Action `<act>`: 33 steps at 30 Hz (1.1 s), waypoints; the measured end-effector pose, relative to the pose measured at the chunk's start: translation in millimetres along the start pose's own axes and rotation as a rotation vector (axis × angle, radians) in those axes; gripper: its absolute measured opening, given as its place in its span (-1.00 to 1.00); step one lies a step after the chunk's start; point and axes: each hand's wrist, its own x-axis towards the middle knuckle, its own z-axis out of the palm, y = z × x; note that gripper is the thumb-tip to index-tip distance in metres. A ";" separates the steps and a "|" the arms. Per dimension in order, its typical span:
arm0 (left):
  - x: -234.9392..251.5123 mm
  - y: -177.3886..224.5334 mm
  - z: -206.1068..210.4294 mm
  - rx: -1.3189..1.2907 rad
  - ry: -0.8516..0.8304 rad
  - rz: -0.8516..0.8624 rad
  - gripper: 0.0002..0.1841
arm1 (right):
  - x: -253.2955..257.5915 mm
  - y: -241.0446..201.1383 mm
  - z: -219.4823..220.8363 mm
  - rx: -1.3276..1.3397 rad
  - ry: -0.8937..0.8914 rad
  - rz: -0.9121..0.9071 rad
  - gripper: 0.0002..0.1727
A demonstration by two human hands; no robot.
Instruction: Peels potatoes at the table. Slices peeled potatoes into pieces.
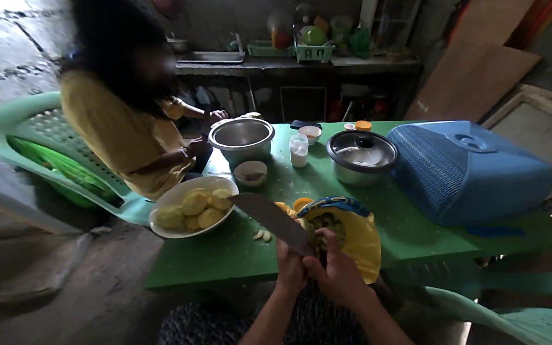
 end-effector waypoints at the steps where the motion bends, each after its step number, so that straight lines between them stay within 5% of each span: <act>1: 1.1 -2.0 -0.8 -0.009 -0.022 0.006 -0.58 | 2.4 1.1 -1.0 0.033 -0.007 0.008 -0.13; 19: 8.6 9.3 -10.7 0.025 -0.096 -0.099 -0.65 | -7.2 5.4 -10.0 -0.151 -0.073 -0.083 0.10; 29: 0.6 -0.4 -9.5 0.246 -0.066 0.059 -0.61 | 4.1 1.7 -8.2 0.028 -0.052 0.029 -0.11; 33: 4.0 -3.3 -16.5 0.277 -0.111 0.133 -0.54 | 7.0 5.8 -7.7 0.107 -0.085 -0.008 -0.03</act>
